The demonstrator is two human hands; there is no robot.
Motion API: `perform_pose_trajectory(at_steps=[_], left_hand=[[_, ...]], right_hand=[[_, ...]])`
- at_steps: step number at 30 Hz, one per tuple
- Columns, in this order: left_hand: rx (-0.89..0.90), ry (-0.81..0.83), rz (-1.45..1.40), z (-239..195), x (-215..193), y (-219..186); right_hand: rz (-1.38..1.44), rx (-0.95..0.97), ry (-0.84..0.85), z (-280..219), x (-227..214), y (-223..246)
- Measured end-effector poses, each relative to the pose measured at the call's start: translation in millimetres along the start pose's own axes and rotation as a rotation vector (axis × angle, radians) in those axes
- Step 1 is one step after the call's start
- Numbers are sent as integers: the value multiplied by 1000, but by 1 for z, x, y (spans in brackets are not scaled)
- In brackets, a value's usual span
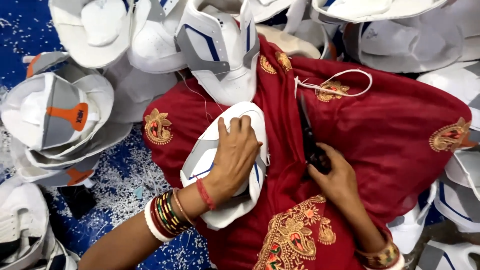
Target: The person trims excess material and loose threads from shoe upper components using scissors.
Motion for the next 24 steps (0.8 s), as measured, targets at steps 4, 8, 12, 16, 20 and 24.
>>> perform_pose_trajectory(at_steps=[4,8,12,16,20,24], left_hand=[[54,-9,-37,-2,7,1],[-18,-31,-222,1,14,13],[-84,-105,-313,-1,9,24],[-164,-335,-614,-16,17,50],[-300,-317,-1097,-22,27,66],[-302,-273,-1105,-21,21,64]], right_hand=[[621,291,450,-6,14,-35],[858,297,537,-27,-7,-15],[666,201,364,-41,-22,-15],[328,63,270,-48,-35,29],[132,-73,228,-52,-32,57],[98,-167,222,-53,-28,73]])
Point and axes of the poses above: each hand's wrist, its own z-axis towards the middle knuckle, its own x-axis out of the palm, y = z × x, the point moved 8 cm from there along z, towards the middle knuckle, and after that the axes turned 13 degrees about x, right-handed, at the moved point
